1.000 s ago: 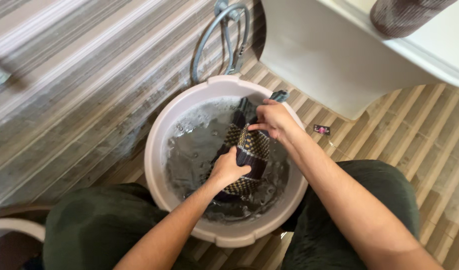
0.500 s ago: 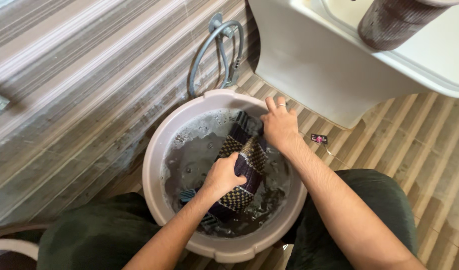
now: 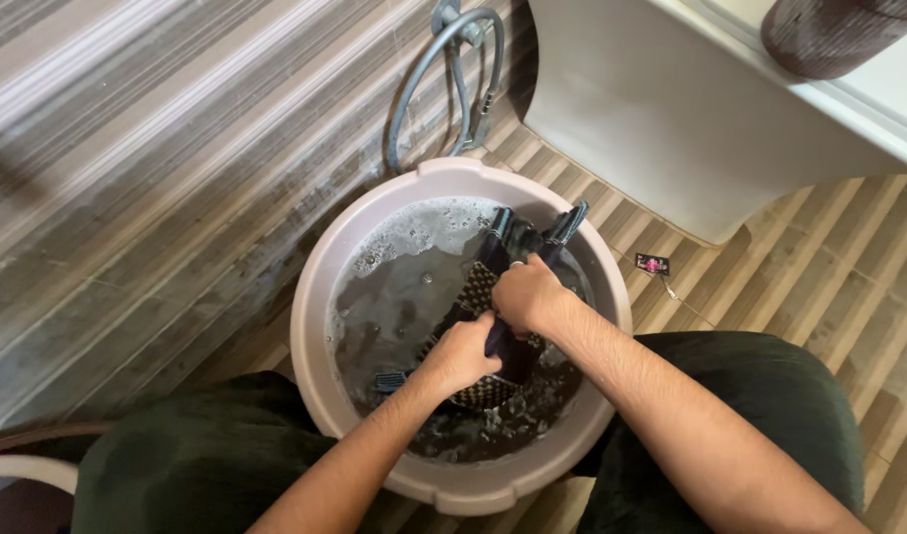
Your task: The person washes a patterned rug in a bucket of water by hand, scrubbing the fabric against itself and wringing it out repeatedly.
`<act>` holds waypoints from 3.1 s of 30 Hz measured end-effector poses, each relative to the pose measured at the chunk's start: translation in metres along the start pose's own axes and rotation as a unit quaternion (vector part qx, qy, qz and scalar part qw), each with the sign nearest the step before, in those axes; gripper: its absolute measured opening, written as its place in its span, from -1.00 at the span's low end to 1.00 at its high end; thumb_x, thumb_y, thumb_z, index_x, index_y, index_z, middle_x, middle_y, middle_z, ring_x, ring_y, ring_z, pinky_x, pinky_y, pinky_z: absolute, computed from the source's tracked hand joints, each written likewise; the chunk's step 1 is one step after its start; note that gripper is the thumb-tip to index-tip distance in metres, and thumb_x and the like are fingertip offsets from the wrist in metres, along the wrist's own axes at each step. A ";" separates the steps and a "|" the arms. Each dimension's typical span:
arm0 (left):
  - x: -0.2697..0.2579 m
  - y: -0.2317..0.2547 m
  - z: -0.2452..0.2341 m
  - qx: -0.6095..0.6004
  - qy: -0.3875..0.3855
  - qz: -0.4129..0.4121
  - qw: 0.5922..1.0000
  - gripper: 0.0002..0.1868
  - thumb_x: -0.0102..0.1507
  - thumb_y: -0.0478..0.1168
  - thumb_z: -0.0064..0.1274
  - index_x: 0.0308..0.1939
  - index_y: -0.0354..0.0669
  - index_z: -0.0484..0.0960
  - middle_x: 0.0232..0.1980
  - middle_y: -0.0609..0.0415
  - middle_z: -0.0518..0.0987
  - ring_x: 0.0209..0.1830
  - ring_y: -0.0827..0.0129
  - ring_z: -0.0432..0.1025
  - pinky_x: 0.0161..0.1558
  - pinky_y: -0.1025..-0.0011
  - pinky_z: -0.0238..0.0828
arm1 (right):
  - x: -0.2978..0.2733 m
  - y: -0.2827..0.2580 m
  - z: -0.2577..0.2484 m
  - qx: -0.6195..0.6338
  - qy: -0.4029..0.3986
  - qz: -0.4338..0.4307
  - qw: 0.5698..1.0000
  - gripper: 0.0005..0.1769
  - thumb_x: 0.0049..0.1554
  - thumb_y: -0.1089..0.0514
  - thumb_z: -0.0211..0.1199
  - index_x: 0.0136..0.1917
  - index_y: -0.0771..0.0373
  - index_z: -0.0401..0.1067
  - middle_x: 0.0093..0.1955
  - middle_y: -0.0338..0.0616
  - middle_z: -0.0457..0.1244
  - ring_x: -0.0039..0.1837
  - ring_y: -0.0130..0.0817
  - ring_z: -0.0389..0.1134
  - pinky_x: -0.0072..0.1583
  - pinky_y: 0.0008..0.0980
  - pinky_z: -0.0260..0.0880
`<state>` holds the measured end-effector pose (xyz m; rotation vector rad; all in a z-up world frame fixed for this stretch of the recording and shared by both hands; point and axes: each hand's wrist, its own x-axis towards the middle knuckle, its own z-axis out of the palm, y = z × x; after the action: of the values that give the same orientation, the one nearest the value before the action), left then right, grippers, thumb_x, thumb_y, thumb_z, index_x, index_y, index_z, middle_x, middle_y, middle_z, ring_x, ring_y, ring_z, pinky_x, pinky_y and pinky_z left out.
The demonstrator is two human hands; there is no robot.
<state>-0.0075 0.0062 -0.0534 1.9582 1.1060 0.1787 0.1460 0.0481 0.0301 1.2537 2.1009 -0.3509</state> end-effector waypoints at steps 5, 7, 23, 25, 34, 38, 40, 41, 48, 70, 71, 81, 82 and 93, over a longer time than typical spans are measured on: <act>0.002 -0.003 0.012 0.006 -0.088 -0.001 0.996 -0.41 -0.06 -0.11 0.41 -0.07 -0.34 0.55 -0.16 -0.28 0.63 -0.07 -0.12 0.54 -0.01 0.10 0.50 | 0.012 0.000 0.008 -0.021 -0.093 0.000 0.995 -0.49 -0.21 -0.08 0.66 0.00 0.09 0.64 0.03 -0.19 0.43 0.16 -0.19 0.42 0.21 -0.10 0.33; 0.003 -0.004 0.020 0.019 -0.115 0.003 0.993 -0.46 -0.07 -0.12 0.41 -0.11 -0.31 0.59 -0.16 -0.26 0.65 -0.07 -0.10 0.55 0.00 0.11 0.50 | 0.018 -0.003 0.012 -0.019 -0.144 0.005 0.989 -0.46 -0.24 -0.05 0.68 0.01 0.09 0.64 0.04 -0.19 0.44 0.13 -0.18 0.45 0.17 -0.08 0.39; -0.030 -0.043 0.084 0.221 -0.057 -0.011 0.974 -0.75 0.19 -0.35 0.04 -0.06 -0.17 0.68 0.16 -0.17 0.45 0.22 -0.07 0.34 0.04 -0.04 0.49 | 0.019 -0.035 0.119 -0.068 -0.130 -0.051 0.988 -0.49 0.18 -0.03 0.23 0.37 0.15 0.45 0.51 0.16 0.07 0.59 0.41 -0.16 0.42 0.72 -0.33; -0.029 -0.040 0.079 0.246 -0.042 -0.030 0.968 -0.74 0.23 -0.31 0.01 -0.01 -0.13 0.65 0.15 -0.12 0.43 0.22 -0.03 0.31 0.09 -0.17 0.40 | 0.020 -0.027 0.114 -0.092 -0.094 -0.068 0.989 -0.49 0.19 -0.06 0.18 0.34 0.17 0.48 0.45 0.15 0.17 0.57 0.33 -0.03 0.48 0.66 -0.36; -0.019 -0.043 0.060 0.316 0.082 -0.052 0.944 -0.64 0.25 -0.27 -0.07 0.13 -0.01 0.54 0.23 -0.20 0.31 0.23 -0.05 0.27 0.21 -0.43 0.17 | 0.017 -0.030 0.090 0.002 0.204 -0.055 0.977 -0.18 0.17 0.15 0.02 0.63 -0.34 -0.05 0.70 0.11 -0.40 0.55 0.41 -0.18 0.34 0.63 -0.07; -0.020 -0.054 0.080 0.358 0.110 -0.064 0.925 -0.63 0.28 -0.29 -0.08 0.19 -0.06 0.49 0.36 -0.37 0.26 0.32 -0.12 0.28 0.37 -0.36 0.11 | 0.024 -0.031 0.088 0.045 0.117 -0.029 0.992 -0.13 0.23 0.17 0.00 0.63 -0.53 -0.20 0.72 -0.15 -0.65 0.67 0.35 -0.54 0.38 0.69 -0.14; -0.019 -0.054 0.088 0.345 0.128 -0.078 0.926 -0.61 0.28 -0.29 -0.07 0.21 -0.06 0.48 0.37 -0.41 0.24 0.33 -0.17 0.26 0.33 -0.37 0.10 | 0.026 -0.030 0.086 0.071 0.095 -0.028 0.993 -0.11 0.23 0.20 -0.01 0.63 -0.59 -0.19 0.73 -0.21 -0.67 0.68 0.33 -0.61 0.39 0.69 -0.15; -0.018 -0.053 0.089 0.333 0.149 -0.090 0.927 -0.58 0.27 -0.29 -0.06 0.23 -0.06 0.47 0.38 -0.46 0.22 0.34 -0.22 0.23 0.29 -0.39 0.10 | 0.026 -0.029 0.085 0.084 0.076 -0.026 0.993 -0.14 0.26 0.19 -0.03 0.62 -0.61 -0.18 0.73 -0.24 -0.68 0.68 0.32 -0.63 0.38 0.68 -0.13; -0.012 -0.054 0.086 0.269 0.120 -0.210 0.932 -0.59 0.22 -0.28 -0.08 0.17 -0.03 0.50 0.56 -0.61 -0.02 0.40 -0.22 0.14 0.27 -0.43 -0.06 | 0.082 -0.033 0.097 0.121 0.015 -0.025 0.992 -0.16 0.30 0.19 -0.04 0.61 -0.68 -0.17 0.72 -0.42 -0.71 0.70 0.22 -0.69 0.44 0.55 -0.05; 0.078 -0.224 0.241 0.167 0.102 -0.257 0.946 -0.56 0.24 -0.16 -0.02 0.21 -0.04 0.58 0.40 -0.14 0.43 0.30 -0.10 0.34 0.19 0.04 0.28 | 0.240 -0.009 0.243 0.282 -0.080 0.056 0.955 -0.47 0.21 0.08 0.13 0.43 -0.24 0.20 0.46 -0.19 -0.10 0.45 0.05 -0.07 0.36 0.17 0.19; 0.076 -0.217 0.227 -0.039 0.002 -0.308 0.951 -0.54 0.33 -0.11 0.00 0.30 -0.08 0.53 0.35 -0.22 0.41 0.32 -0.08 0.28 0.30 0.03 0.18 | 0.239 -0.007 0.241 0.282 -0.081 0.057 0.954 -0.48 0.21 0.08 0.14 0.42 -0.22 0.22 0.45 -0.18 -0.07 0.43 0.04 -0.04 0.36 0.16 0.20; -0.026 -0.097 0.071 0.203 0.265 -0.231 0.914 -0.84 0.27 -0.23 -0.02 -0.13 -0.04 0.65 -0.04 0.03 0.65 0.09 0.11 0.48 0.12 0.10 0.30 | 0.167 0.005 0.237 0.245 -0.170 0.067 0.952 -0.56 0.17 0.03 0.23 0.33 -0.02 0.40 0.33 -0.07 0.22 0.31 -0.05 0.26 0.32 -0.03 0.32; -0.036 -0.094 0.061 0.177 0.236 -0.283 0.913 -0.63 0.10 -0.07 0.15 -0.03 -0.02 0.64 -0.02 0.02 0.65 0.09 0.10 0.47 0.15 0.11 0.25 | 0.160 0.009 0.231 0.232 -0.181 0.067 0.953 -0.56 0.16 0.02 0.23 0.32 0.00 0.41 0.32 -0.06 0.25 0.30 -0.05 0.28 0.32 -0.04 0.33; -0.057 -0.108 0.018 0.283 0.057 -0.230 0.929 -0.79 0.15 -0.05 0.29 -0.18 0.02 0.76 -0.16 0.03 0.69 -0.09 0.16 0.59 0.05 0.16 0.37 | 0.068 0.032 0.110 0.305 -0.056 -0.114 0.944 -0.68 0.17 -0.01 0.34 0.18 0.07 0.53 0.06 -0.04 0.45 0.16 -0.08 0.47 0.22 -0.14 0.39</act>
<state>-0.1012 -0.0215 -0.1287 2.1175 1.8112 -0.3214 0.1949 0.0524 -0.0938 1.2722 2.1111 -1.2209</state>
